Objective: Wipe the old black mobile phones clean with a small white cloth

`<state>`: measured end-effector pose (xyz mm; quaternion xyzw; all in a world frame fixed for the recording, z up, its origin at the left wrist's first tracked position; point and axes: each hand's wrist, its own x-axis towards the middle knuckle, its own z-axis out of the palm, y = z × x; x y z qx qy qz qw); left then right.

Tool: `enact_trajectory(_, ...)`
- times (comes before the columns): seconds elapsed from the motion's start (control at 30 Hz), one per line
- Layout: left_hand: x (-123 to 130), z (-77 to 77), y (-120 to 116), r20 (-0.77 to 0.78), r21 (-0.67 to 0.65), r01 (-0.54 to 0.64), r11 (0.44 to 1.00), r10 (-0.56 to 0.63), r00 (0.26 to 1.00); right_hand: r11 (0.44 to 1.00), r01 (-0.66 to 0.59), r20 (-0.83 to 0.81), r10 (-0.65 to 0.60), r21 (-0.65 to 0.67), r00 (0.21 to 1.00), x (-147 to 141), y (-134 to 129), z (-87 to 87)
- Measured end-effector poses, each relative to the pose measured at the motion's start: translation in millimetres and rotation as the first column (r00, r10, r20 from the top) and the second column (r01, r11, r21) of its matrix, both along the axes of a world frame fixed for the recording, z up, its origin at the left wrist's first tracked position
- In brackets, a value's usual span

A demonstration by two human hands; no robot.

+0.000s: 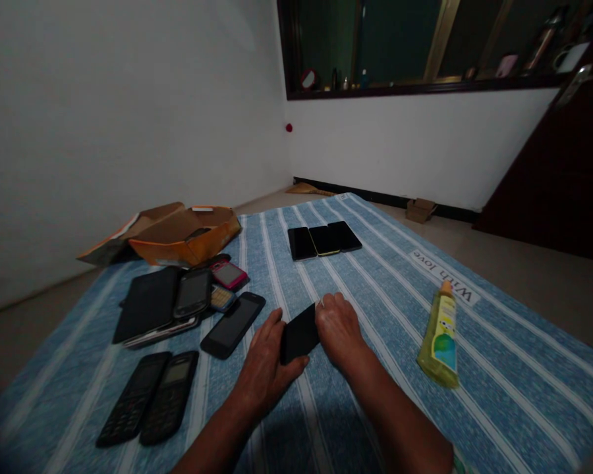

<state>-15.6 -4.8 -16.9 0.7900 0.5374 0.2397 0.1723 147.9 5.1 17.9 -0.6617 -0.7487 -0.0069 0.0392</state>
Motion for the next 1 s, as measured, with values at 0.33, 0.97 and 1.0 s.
enact_trajectory(0.33, 0.1, 0.1, -0.8, -0.009, -0.002, 0.007, 1.0, -0.007, 1.0, 1.0, -0.001, 0.017, 0.001, -0.005, 1.0, 1.1, 0.5, -1.6)
enact_trajectory(0.97, 1.4, 2.4, -1.3, -0.014, -0.017, -0.001, 1.0, 0.0, 1.0, 1.0, 0.008, 0.014, -0.008, 0.005, 1.0, 0.6, -0.6, -0.3)
enact_trajectory(1.0, 1.0, 1.9, -1.2, -0.008, -0.012, 0.003, 1.0, -0.003, 1.0, 1.0, 0.005, 0.013, -0.005, -0.001, 1.0, 0.5, -0.9, 0.3)
